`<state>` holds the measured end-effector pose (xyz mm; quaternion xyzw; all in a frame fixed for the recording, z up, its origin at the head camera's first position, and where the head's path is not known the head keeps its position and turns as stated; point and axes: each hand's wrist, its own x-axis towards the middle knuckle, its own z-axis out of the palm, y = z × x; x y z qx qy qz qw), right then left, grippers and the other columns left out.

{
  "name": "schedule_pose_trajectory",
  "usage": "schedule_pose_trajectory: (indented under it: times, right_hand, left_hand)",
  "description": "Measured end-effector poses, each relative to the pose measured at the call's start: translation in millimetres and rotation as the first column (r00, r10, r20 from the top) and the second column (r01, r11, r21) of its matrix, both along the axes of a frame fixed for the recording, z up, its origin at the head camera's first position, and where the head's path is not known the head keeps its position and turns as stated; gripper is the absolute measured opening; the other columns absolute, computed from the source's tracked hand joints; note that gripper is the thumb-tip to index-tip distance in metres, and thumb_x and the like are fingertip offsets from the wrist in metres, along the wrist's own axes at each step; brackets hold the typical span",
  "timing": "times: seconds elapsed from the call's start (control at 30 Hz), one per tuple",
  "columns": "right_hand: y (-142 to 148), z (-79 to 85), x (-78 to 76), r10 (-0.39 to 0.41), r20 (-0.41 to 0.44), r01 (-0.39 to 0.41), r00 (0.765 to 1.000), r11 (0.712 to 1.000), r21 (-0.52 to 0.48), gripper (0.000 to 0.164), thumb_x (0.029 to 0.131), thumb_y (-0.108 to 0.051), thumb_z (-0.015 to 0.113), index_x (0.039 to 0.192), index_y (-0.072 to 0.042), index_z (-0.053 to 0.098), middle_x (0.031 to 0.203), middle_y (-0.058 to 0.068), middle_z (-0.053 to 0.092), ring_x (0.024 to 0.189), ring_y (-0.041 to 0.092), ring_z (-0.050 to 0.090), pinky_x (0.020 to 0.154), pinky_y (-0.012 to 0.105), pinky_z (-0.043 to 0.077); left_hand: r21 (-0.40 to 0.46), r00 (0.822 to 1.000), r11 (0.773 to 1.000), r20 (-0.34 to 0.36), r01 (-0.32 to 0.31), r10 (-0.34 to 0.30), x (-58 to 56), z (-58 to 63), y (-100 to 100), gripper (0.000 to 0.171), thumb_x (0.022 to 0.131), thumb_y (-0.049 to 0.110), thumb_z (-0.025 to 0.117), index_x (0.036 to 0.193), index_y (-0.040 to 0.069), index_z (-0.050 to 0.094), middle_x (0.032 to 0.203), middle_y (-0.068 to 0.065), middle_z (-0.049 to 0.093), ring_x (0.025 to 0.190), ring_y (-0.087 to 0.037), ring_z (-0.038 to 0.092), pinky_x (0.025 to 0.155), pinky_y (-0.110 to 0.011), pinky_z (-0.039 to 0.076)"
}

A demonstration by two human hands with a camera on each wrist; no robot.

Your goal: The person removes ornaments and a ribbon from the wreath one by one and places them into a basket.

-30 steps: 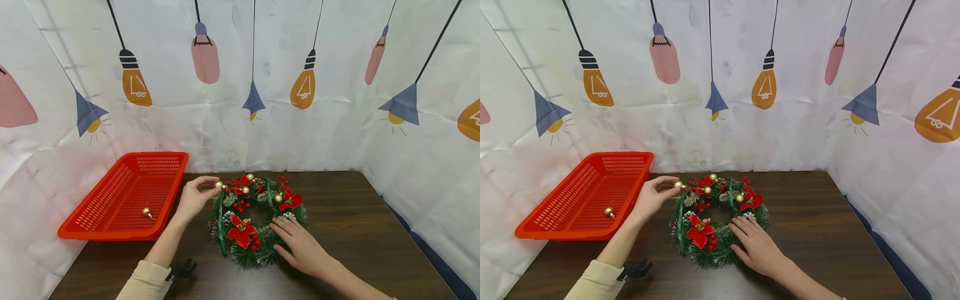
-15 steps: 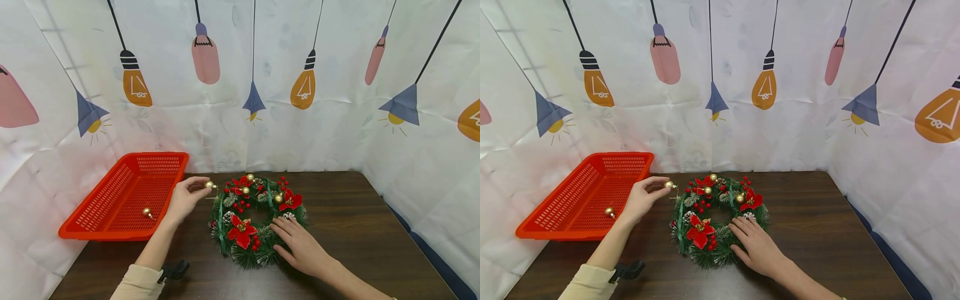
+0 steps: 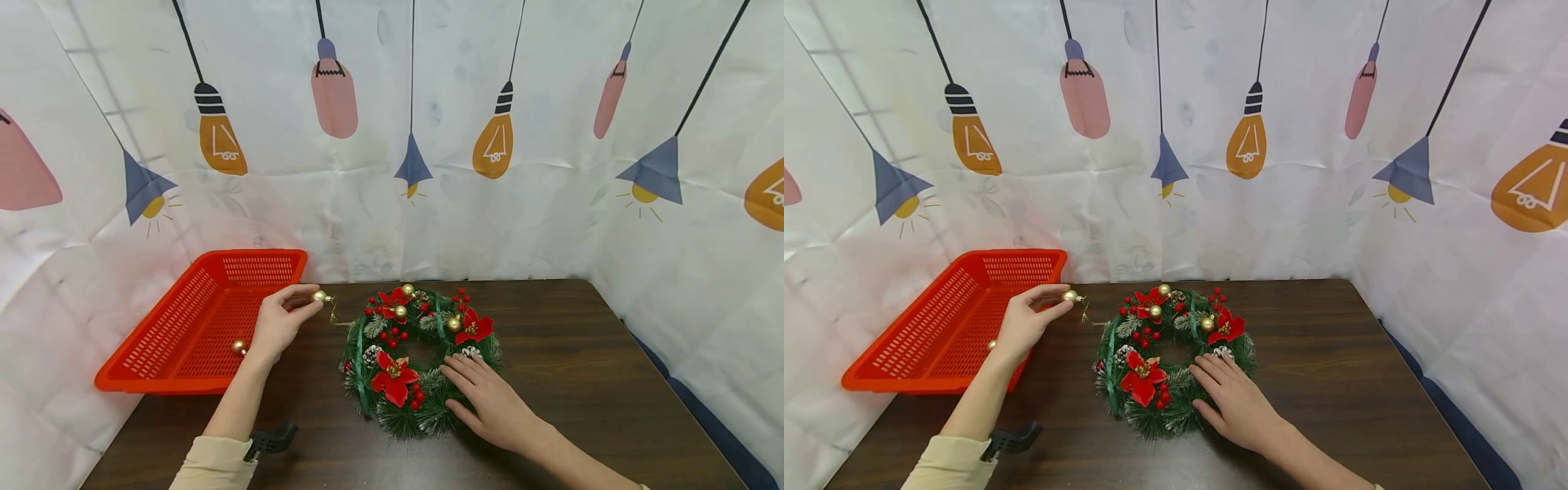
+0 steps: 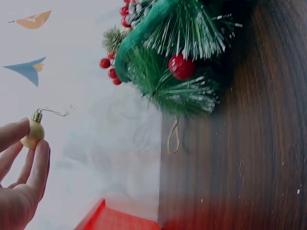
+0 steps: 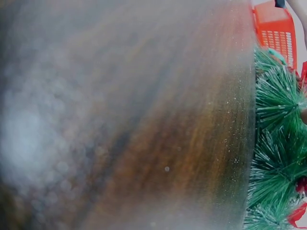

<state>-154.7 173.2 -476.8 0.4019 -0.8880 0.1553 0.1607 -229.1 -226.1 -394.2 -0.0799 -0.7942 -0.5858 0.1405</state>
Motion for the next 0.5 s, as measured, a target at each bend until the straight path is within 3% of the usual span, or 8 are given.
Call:
schedule_pose_trajectory:
  times: [0.5]
  right_hand:
    - [0,0.8,0.1,0.001,-0.003,-0.001,1.000,1.000,0.004,0.057,0.098,-0.033,0.071,0.145,-0.002,0.057,0.149,0.016,0.054,0.140,0.034,0.047,0.115,0.056,0.033]
  left_hand:
    - [0.015,0.994,0.995,0.049,-0.097,0.097,9.7,-2.0,-38,0.044,0.095,0.021,0.078,0.132,0.001,0.066,0.121,-0.011,0.069,0.107,-0.008,0.064,0.085,-0.017,0.054]
